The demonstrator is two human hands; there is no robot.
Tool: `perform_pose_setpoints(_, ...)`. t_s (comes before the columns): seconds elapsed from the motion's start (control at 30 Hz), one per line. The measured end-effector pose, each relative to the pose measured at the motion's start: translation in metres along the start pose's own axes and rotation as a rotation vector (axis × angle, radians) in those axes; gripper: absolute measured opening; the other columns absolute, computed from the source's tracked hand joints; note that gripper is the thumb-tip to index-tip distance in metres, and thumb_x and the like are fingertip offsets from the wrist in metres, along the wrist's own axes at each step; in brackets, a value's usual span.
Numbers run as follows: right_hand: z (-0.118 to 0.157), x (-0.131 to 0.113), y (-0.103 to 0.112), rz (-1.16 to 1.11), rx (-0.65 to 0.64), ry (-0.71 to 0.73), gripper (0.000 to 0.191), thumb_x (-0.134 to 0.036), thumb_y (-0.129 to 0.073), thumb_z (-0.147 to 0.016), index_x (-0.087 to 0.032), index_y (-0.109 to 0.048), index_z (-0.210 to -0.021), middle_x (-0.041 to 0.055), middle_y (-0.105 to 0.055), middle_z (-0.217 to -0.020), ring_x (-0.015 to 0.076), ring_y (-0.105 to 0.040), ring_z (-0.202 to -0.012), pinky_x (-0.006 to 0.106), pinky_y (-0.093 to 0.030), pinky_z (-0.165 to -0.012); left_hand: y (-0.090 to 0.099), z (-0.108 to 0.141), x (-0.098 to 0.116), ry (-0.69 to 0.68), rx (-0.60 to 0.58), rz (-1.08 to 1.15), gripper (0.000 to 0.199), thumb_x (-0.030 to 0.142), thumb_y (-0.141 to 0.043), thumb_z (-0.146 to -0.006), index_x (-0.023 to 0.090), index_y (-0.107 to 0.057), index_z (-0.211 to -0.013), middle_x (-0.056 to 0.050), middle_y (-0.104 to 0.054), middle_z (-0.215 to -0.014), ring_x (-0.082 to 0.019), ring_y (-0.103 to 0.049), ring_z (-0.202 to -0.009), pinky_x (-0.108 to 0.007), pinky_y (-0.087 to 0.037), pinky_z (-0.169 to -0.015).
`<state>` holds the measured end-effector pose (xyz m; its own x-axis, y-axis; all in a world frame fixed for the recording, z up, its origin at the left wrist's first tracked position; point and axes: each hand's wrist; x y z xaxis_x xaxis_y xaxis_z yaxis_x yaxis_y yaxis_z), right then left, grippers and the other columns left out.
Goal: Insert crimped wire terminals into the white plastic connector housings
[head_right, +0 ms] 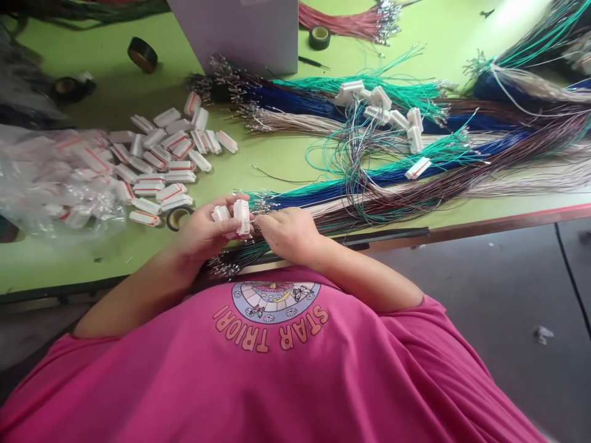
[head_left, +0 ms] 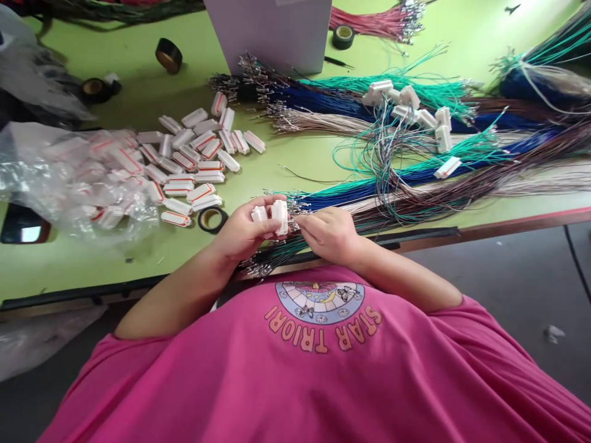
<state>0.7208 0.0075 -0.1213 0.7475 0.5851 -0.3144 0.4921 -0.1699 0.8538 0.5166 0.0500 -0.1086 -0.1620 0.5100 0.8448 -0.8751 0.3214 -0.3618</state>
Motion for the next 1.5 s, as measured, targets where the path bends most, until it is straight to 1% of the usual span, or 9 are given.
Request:
perform_pose_setpoints(0.37,-0.005,-0.005,0.007,0.127,-0.147,0.21,0.037,-0.019,-0.032,-0.101,-0.018,-0.065,-0.084,0.0016,-0.061,-0.062,0.0134,-0.042,-0.054,0.033,-0.025,-0.056,-0.002,0.003,-0.003,-0.003,-0.043,-0.04,0.057,0.035,-0.093,-0.059,0.015,-0.063,-0.104,0.002,-0.063,-0.071,-0.011,-0.06,-0.055,-0.024,-0.051,-0.051)
perform_pose_setpoints(0.53,-0.006,-0.013,-0.007,0.046,-0.256,0.117,0.038,-0.021,-0.032,-0.101,-0.017,-0.065,-0.085,0.0031,-0.063,-0.066,0.0138,-0.044,-0.056,0.033,-0.023,-0.057,-0.001,0.001,-0.007,-0.017,0.001,-0.13,0.059,0.039,-0.094,-0.057,0.015,-0.066,-0.103,-0.001,-0.066,-0.074,-0.012,-0.061,-0.057,-0.024,-0.05,-0.053)
perform_pose_setpoints(0.67,-0.007,-0.012,-0.004,-0.086,-0.363,-0.111,0.032,-0.025,-0.039,-0.1,-0.014,-0.068,-0.096,0.0045,-0.069,-0.075,0.0134,-0.051,-0.061,0.03,-0.029,-0.059,0.005,0.008,0.003,-0.067,0.008,-0.365,0.061,0.042,-0.091,-0.062,0.015,-0.067,-0.111,-0.002,-0.07,-0.076,-0.015,-0.065,-0.061,-0.027,-0.053,-0.061)
perform_pose_setpoints(0.8,-0.008,0.017,0.029,-0.355,-0.315,-0.044,0.032,-0.029,-0.041,-0.103,-0.017,-0.071,-0.101,0.0055,-0.075,-0.093,0.0127,-0.063,-0.079,0.026,-0.041,-0.071,0.017,0.04,0.026,-0.131,-0.037,-0.851,0.046,0.04,-0.083,-0.073,0.02,-0.072,-0.113,-0.002,-0.073,-0.082,-0.016,-0.066,-0.069,-0.027,-0.052,-0.067)
perform_pose_setpoints(0.87,-0.005,0.038,0.048,-0.246,-0.29,-0.061,0.029,-0.025,-0.045,-0.1,-0.017,-0.073,-0.097,0.0066,-0.075,-0.095,0.0149,-0.064,-0.084,0.027,-0.043,-0.074,0.025,0.058,0.03,-0.125,-0.024,-1.102,0.04,0.039,-0.079,-0.077,0.024,-0.075,-0.113,-0.002,-0.075,-0.089,-0.018,-0.068,-0.075,-0.028,-0.052,-0.072)
perform_pose_setpoints(0.97,0.001,0.062,0.063,0.103,-0.487,-0.09,0.02,-0.017,-0.054,-0.092,-0.017,-0.073,-0.083,0.0087,-0.074,-0.088,0.018,-0.063,-0.08,0.03,-0.037,-0.066,0.036,0.075,0.02,-0.094,0.043,-1.276,0.041,0.04,-0.073,-0.082,0.024,-0.074,-0.121,-0.006,-0.077,-0.106,-0.024,-0.071,-0.09,-0.034,-0.054,-0.082)
perform_pose_setpoints(1.13,0.005,0.065,0.065,0.446,-0.701,-0.11,0.018,-0.016,-0.053,-0.094,-0.014,-0.071,-0.092,0.0132,-0.072,-0.092,0.022,-0.065,-0.082,0.033,-0.031,-0.062,0.045,0.081,0.004,-0.123,0.045,-1.395,0.043,0.046,-0.06,-0.093,0.021,-0.072,-0.125,-0.012,-0.074,-0.123,-0.028,-0.069,-0.11,-0.04,-0.052,-0.098)
perform_pose_setpoints(1.33,0.006,0.057,0.058,0.54,-0.736,-0.12,0.029,-0.017,-0.04,-0.1,-0.011,-0.068,-0.105,0.0163,-0.069,-0.102,0.0256,-0.065,-0.092,0.032,-0.034,-0.069,0.022,0.055,0.029,-0.201,0.047,-1.817,0.029,0.031,-0.049,-0.099,0.018,-0.074,-0.106,-0.01,-0.074,-0.11,-0.025,-0.07,-0.1,-0.035,-0.052,-0.079)
perform_pose_setpoints(1.5,0.01,0.063,0.051,0.514,-0.675,-0.189,0.033,-0.022,-0.039,-0.102,-0.011,-0.07,-0.104,0.0151,-0.069,-0.103,0.0249,-0.061,-0.095,0.032,-0.035,-0.073,-0.012,0.013,0.03,-0.224,-0.284,-2.027,0.026,0.028,-0.05,-0.1,0.016,-0.073,-0.103,-0.011,-0.073,-0.104,-0.028,-0.071,-0.097,-0.034,-0.046,-0.064)
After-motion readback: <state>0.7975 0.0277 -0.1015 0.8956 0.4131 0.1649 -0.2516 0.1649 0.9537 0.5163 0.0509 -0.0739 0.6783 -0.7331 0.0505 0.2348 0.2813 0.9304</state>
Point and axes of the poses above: each hand's wrist, its own z-axis away from the middle knuckle, its own y-axis out of the back of the hand, x = y × z
